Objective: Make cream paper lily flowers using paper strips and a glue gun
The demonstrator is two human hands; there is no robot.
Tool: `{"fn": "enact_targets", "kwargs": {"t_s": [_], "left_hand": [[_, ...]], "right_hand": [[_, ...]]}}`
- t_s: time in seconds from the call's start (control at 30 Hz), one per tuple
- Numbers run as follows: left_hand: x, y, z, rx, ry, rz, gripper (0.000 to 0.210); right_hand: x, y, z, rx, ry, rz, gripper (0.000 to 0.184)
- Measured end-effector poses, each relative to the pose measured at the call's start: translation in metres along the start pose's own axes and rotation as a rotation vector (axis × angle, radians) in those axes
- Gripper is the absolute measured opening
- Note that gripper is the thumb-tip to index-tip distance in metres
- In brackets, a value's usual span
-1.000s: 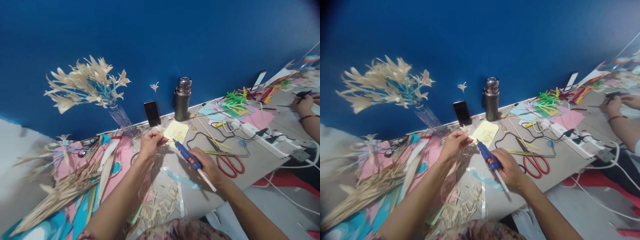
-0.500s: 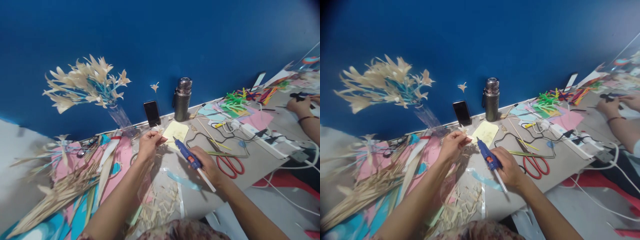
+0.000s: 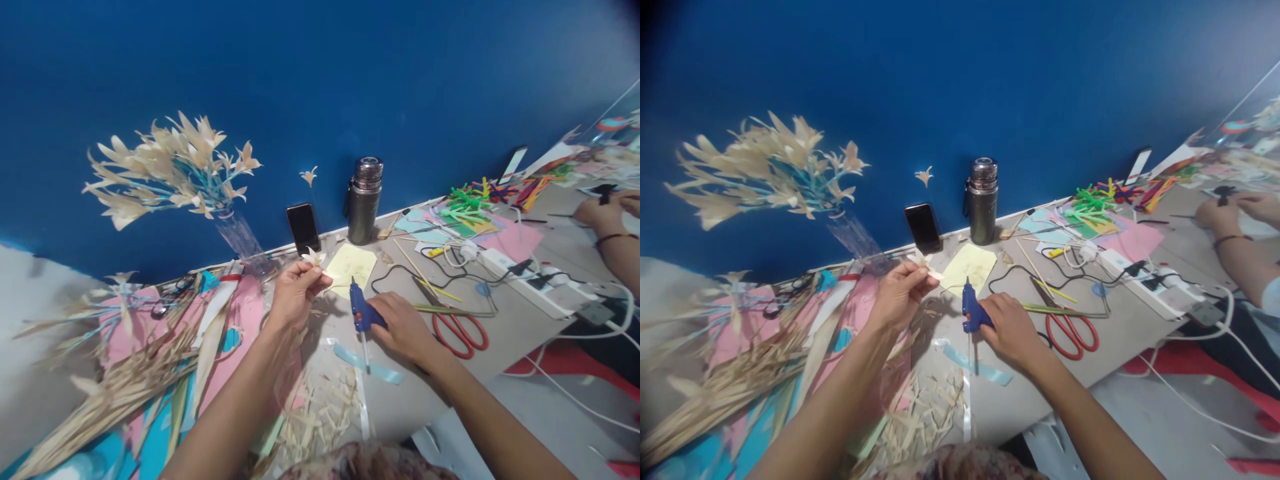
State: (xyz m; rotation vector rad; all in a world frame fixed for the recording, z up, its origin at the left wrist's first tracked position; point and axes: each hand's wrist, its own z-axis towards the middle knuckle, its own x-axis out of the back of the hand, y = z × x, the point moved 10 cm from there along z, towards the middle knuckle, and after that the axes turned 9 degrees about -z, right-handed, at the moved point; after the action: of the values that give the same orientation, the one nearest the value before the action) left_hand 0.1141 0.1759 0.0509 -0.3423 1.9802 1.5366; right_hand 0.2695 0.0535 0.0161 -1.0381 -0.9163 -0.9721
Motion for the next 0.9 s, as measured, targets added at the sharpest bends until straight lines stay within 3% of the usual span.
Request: {"fn": "enact_targets", "kwargs": {"t_s": [0.13, 0.2, 0.27, 0.37, 0.47, 0.57, 0.7, 0.8, 0.9], "left_hand": [[-0.012, -0.006, -0.011, 0.082, -0.105, -0.005, 0.041], [-0.015, -0.009, -0.017, 0.111, -0.141, 0.002, 0.039], [-0.016, -0.005, -0.024, 0.075, -0.148, 0.054, 0.034], [-0.019, 0.015, -0.035, -0.101, -0.134, 0.239, 0.022], [-0.027, 0.029, -0.049, -0.216, -0.153, 0.372, 0.017], [-0.034, 0.033, -0.059, -0.255, -0.183, 0.406, 0.016], [-0.034, 0.037, -0.071, -0.289, -0.216, 0.416, 0.015], [-0.026, 0.044, -0.080, -0.295, -0.196, 0.395, 0.012], [-0.015, 0.048, -0.092, -0.266, -0.181, 0.393, 0.012]], "right_hand": [[-0.014, 0.008, 0.005, -0.060, -0.059, -0.087, 0.033], [-0.005, 0.006, 0.008, -0.032, -0.025, -0.056, 0.029], [0.023, 0.002, 0.012, 0.000, 0.099, 0.031, 0.017], [0.083, -0.001, 0.018, -0.034, 0.340, 0.208, 0.018], [0.113, -0.019, 0.032, -0.046, 0.326, 0.299, 0.013], [0.112, -0.046, 0.048, -0.010, 0.186, 0.292, 0.008], [0.097, -0.067, 0.055, 0.047, 0.057, 0.333, 0.021], [0.091, -0.063, 0.052, 0.028, 0.047, 0.502, 0.017], [0.082, -0.036, 0.048, -0.165, 0.099, 0.786, 0.015]]}}
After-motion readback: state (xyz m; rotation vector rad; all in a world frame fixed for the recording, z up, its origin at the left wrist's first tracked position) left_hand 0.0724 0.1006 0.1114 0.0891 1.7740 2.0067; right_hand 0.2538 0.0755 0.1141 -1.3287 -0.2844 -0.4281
